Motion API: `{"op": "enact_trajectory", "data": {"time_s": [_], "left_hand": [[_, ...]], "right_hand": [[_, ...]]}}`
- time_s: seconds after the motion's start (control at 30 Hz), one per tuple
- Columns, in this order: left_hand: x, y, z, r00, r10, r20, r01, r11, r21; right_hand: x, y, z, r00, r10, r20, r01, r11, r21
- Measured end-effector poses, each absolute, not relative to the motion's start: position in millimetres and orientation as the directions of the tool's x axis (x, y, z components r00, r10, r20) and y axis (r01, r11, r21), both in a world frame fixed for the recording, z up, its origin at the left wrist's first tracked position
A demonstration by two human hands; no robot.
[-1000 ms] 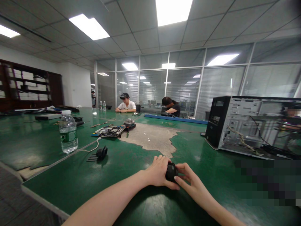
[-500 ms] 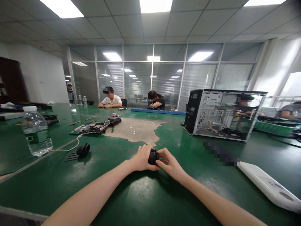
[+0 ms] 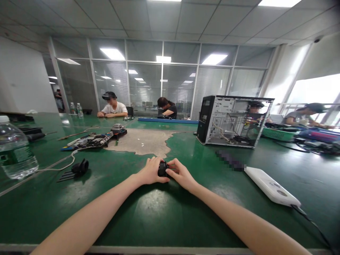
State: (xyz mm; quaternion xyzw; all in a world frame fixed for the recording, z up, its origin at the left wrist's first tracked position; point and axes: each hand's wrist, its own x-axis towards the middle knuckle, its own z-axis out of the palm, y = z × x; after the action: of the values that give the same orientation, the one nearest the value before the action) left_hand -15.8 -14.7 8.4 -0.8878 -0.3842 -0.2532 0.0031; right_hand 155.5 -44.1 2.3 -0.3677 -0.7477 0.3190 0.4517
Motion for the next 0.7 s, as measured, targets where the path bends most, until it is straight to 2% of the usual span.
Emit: {"op": "enact_trajectory", "data": {"time_s": [0.17,0.27,0.4,0.7], "left_hand": [[-16.4,-12.7,6.2,0.578,0.684,0.445,0.687,-0.702,0.187],[-16.5,-11.3,4.7,0.564,0.699,0.439,0.699,-0.687,0.196],[-17.2,-10.0,3.3,0.569,0.695,0.439,0.694,-0.692,0.197],[-17.7,-7.1,2.9,0.582,0.683,0.441,0.685,-0.704,0.186]], "right_hand": [[155.3,-41.1,-1.0,-0.302,0.859,0.413,0.297,0.496,-0.816],[156.3,-41.7,-2.2,-0.375,0.841,0.389,0.301,0.508,-0.807],[156.3,-42.7,-1.8,-0.366,0.827,0.428,0.246,0.529,-0.812],[156.1,-34.8,-5.7,-0.363,0.831,0.421,0.284,0.529,-0.800]]}}
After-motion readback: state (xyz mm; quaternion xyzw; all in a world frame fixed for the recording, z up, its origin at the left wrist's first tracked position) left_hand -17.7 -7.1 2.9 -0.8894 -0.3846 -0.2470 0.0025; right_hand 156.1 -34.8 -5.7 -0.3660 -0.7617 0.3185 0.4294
